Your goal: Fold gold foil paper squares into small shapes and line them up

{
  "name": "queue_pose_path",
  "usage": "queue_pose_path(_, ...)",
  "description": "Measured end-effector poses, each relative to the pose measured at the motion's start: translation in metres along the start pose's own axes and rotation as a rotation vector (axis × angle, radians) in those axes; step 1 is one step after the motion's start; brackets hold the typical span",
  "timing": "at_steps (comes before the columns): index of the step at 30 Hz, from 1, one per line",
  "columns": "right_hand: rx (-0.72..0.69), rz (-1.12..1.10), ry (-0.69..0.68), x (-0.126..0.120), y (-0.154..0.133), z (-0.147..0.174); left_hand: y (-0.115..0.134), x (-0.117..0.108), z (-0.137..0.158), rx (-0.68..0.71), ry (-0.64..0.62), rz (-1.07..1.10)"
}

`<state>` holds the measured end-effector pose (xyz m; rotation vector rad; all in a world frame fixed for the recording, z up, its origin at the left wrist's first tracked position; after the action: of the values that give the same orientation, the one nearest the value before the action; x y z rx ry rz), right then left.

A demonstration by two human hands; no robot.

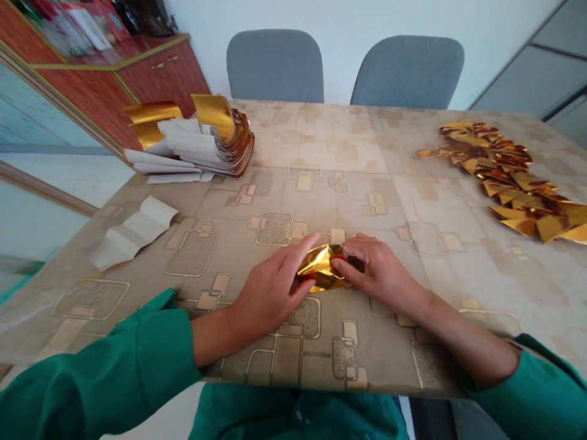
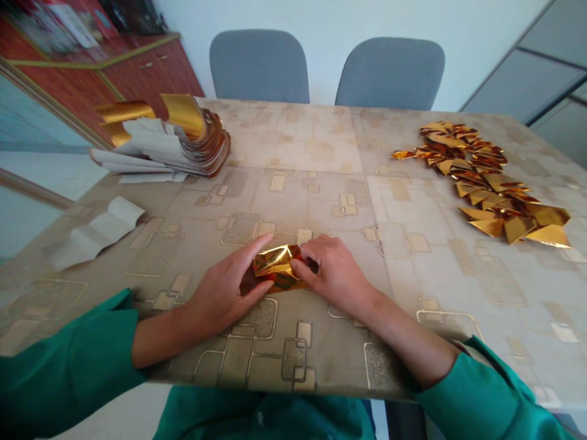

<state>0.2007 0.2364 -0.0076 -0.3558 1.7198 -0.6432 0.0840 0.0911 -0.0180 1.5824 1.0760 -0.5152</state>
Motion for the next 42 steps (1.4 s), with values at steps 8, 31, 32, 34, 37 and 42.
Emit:
queue_pose_path(8, 0.058, 0.279, 0.166, 0.013, 0.004, 0.002, 0.008, -0.005, -0.001, 0.267, 0.015, -0.321)
queue_pose_path(31, 0.032, 0.442, 0.092, 0.012, -0.001, 0.001, 0.005, -0.001, 0.002, 0.425, -0.138, -0.250)
queue_pose_path(32, 0.047, 0.436, 0.087, 0.010, 0.000, 0.002, 0.004, -0.002, 0.001, 0.419, -0.133, -0.252)
queue_pose_path(34, 0.069, 0.399, 0.079, 0.006, 0.003, 0.003, 0.004, -0.004, 0.000, 0.417, -0.124, -0.270)
queue_pose_path(37, 0.105, 0.274, 0.108, 0.002, 0.005, 0.005, 0.007, -0.004, 0.000, 0.451, -0.097, -0.313)
queue_pose_path(42, 0.165, 0.131, 0.179, 0.003, 0.006, 0.006, 0.009, 0.000, 0.004, 0.483, -0.095, -0.385)
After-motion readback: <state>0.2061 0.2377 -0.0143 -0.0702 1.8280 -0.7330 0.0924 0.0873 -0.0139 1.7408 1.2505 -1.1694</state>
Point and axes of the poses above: each hand's wrist, its own z-axis away from the middle knuckle, its own x-axis out of the palm, y = z × x, the point moved 4 cm from there along -z, towards the middle knuckle
